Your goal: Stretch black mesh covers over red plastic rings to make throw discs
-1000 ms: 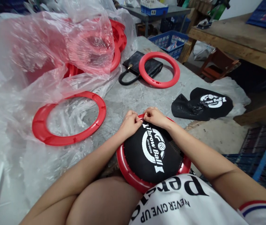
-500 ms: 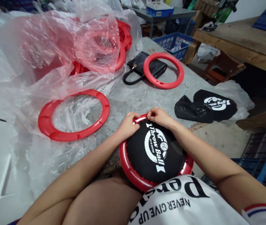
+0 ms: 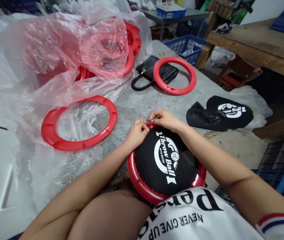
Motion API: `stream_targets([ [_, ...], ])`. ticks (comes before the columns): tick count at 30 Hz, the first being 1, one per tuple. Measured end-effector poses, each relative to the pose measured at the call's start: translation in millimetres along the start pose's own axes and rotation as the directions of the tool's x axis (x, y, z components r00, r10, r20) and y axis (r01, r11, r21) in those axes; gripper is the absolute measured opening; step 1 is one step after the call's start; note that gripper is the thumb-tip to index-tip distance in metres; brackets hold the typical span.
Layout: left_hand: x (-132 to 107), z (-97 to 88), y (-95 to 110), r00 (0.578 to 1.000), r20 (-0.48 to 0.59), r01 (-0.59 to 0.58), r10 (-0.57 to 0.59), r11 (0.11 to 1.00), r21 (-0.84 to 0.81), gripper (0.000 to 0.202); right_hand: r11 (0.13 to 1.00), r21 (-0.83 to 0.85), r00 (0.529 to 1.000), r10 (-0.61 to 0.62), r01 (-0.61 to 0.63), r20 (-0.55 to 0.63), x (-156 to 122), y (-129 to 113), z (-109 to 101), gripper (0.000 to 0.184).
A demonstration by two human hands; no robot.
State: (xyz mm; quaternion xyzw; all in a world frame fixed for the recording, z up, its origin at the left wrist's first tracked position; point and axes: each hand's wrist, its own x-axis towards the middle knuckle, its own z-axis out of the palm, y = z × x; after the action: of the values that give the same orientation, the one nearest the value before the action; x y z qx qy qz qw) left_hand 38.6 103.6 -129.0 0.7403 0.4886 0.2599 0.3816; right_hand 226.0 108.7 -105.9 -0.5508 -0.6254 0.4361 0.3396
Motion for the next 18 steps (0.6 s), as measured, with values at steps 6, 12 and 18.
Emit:
stream_targets([
  [6,6,2.9,-3,0.995,-0.043,0.087,-0.089,0.995,-0.056,0.014,0.964,0.259,0.995,0.077,-0.058,-0.064,2,12,17,0.005],
  [12,9,5.3,-6,0.991,-0.093,0.092,-0.099,0.993,-0.078,0.014,0.981,0.192,0.999,0.031,-0.029,-0.009,0,18,9,0.007],
  [18,6,1.5,-6,0.994,-0.061,0.085,-0.088,0.995,-0.044,0.015,0.995,-0.041,0.986,-0.083,0.09,0.143,3,17,0,0.009],
])
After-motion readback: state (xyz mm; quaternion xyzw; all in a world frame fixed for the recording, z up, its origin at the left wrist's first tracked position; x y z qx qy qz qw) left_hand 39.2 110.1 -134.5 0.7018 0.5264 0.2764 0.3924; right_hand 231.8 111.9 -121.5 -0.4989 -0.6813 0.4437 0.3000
